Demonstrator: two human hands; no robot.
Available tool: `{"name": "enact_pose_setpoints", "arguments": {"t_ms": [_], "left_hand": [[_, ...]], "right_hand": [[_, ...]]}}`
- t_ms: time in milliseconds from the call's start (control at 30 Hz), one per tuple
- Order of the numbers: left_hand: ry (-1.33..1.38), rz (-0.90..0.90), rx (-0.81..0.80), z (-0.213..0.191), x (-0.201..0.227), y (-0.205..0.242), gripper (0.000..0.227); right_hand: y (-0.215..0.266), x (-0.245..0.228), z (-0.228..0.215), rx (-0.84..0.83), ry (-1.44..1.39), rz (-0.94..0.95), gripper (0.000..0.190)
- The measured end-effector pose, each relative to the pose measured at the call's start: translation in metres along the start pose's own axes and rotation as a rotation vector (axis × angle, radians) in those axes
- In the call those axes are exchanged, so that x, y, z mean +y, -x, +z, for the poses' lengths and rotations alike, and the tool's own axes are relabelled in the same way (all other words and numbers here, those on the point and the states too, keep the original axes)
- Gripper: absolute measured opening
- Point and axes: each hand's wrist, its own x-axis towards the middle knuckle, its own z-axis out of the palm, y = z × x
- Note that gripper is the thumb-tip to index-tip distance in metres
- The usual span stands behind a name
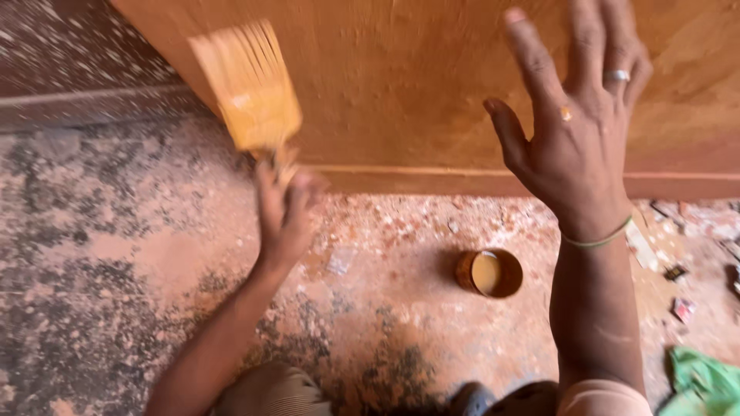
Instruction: The person applies a wood finish to a large wooden furniture piece using a brush. They repeatedly dip the brush into a small container and spread the finish across the surface and edges.
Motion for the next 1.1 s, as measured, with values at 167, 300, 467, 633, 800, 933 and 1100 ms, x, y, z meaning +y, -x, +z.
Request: {"name": "enact_pose_setpoints", "arguments": {"t_ms": [167, 300, 467, 633, 800, 933, 1100], "left_hand": [[-0.29, -0.129, 0.305, -0.036, -0.05, 0.046, 0.066], [-0.213, -0.391, 0.292, -0.018, -0.095, 0.048, 0.069], [-0.317, -0.014, -0.276, 0.043, -0.134, 0.047, 0.013], [-0.139, -0.33, -0.531, 0.061, -0.131, 0.054, 0.044], [0.02, -0.365, -0.07, 0.024, -0.119, 0.036, 0.033], [0.035, -0.398, 0.327, -0.008, -0.095, 0.047, 0.049], [0.24, -0.385, 0.62, -0.04, -0.078, 0.033, 0.058]], "right_hand": [[-0.005, 0.002, 0.044, -0.209, -0.114, 0.258, 0.113], [0.001, 0.006, 0.088, -0.043, -0.063, 0.217, 0.117], [0.008, 0.023, 0.128, 0.05, -0.013, 0.156, 0.125], [0.006, 0.029, 0.136, 0.072, 0.024, 0.149, 0.124], [0.009, 0.021, 0.122, 0.029, -0.057, 0.152, 0.116], [0.003, 0.019, 0.11, 0.032, -0.046, 0.149, 0.113], [0.005, 0.017, 0.113, 0.006, -0.067, 0.155, 0.114]]}}
